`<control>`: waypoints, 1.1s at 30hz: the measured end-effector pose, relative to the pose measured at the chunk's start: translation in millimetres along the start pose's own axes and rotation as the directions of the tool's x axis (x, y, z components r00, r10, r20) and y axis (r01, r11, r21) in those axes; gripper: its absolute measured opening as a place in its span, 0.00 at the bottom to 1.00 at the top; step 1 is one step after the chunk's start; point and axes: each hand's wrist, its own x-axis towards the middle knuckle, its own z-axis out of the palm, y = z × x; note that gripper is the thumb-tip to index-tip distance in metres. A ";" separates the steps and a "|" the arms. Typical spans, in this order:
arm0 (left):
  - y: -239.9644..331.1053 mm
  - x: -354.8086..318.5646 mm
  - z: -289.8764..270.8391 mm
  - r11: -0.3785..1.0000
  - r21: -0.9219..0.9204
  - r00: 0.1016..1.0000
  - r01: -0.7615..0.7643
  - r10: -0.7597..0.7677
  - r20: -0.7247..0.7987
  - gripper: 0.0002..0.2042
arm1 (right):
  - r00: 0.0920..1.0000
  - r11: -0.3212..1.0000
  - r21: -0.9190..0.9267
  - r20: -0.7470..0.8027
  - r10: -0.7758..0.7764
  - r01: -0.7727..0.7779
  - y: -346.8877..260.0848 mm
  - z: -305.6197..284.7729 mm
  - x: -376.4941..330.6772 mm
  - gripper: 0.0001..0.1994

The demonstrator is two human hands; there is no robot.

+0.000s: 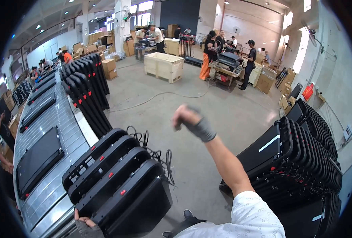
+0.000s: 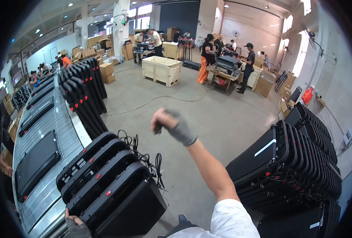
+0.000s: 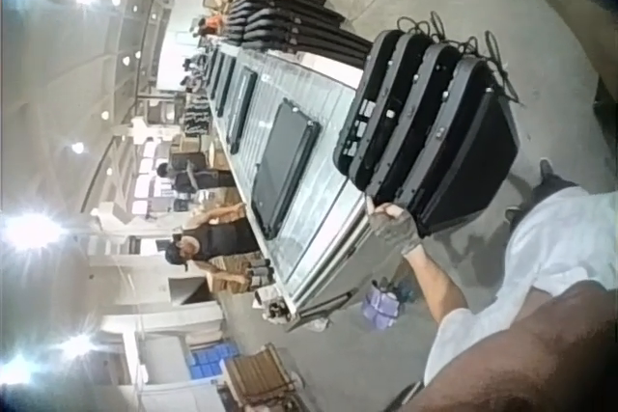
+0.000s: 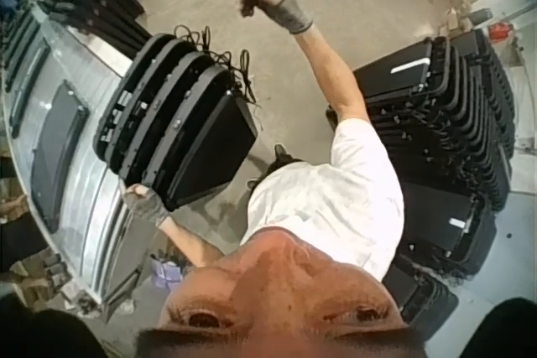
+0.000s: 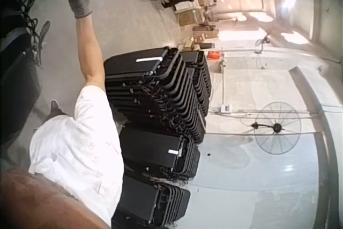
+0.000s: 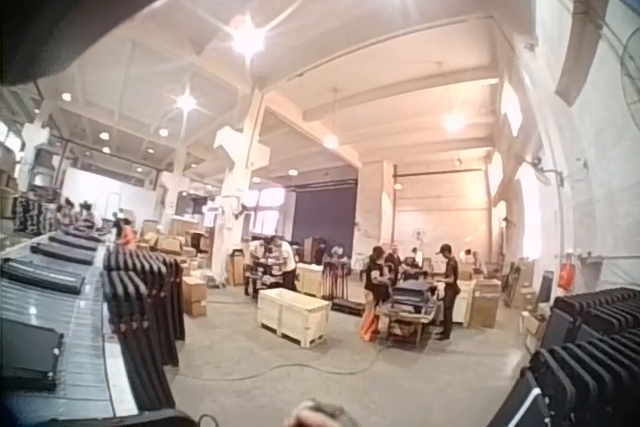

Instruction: Picking up treadmill bases from a stack and placing them onto a moving conveyor belt in an assembly line factory.

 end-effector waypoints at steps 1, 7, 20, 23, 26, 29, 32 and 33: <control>-0.6 -4.5 -6.8 0.956 -0.057 0.957 0.289 -0.286 0.052 0.08 | 0.996 0.977 -0.190 0.001 0.094 -0.092 28.9 33.3 -2.3 0.14; 23.6 14.4 9.2 0.990 -0.101 0.995 0.099 -0.098 0.011 0.05 | 0.954 0.851 -0.440 -0.210 0.213 -0.287 158.7 98.5 -75.5 0.23; 176.7 46.1 62.1 0.843 -0.300 0.823 -0.446 0.518 0.234 0.20 | 0.936 0.835 -0.452 -0.294 0.193 -0.314 153.0 116.4 -89.4 0.24; 213.8 62.0 111.5 0.761 -0.349 0.693 -0.548 0.646 0.321 0.23 | 0.950 0.783 -0.562 -0.293 0.110 -0.265 147.2 94.6 -90.6 0.23; 225.6 72.6 148.9 0.774 -0.320 0.621 -0.546 0.631 0.466 0.23 | 0.894 0.967 -0.188 -0.442 0.072 -0.171 111.1 58.8 -74.8 0.18; 242.6 82.9 177.4 0.789 -0.211 0.604 -0.577 0.586 0.539 0.22 | 0.854 0.979 -0.135 -0.516 0.062 -0.153 96.8 4.6 -67.4 0.17; 280.6 96.7 198.5 0.752 -0.006 0.364 -0.660 0.326 0.872 0.19 | 0.859 0.926 -0.214 -0.480 0.179 -0.312 129.5 -40.3 -91.6 0.19; 284.8 97.7 205.0 0.750 0.004 0.371 -0.662 0.322 0.871 0.19 | 0.867 0.845 -0.331 -0.423 0.265 -0.420 143.5 -42.4 -100.2 0.20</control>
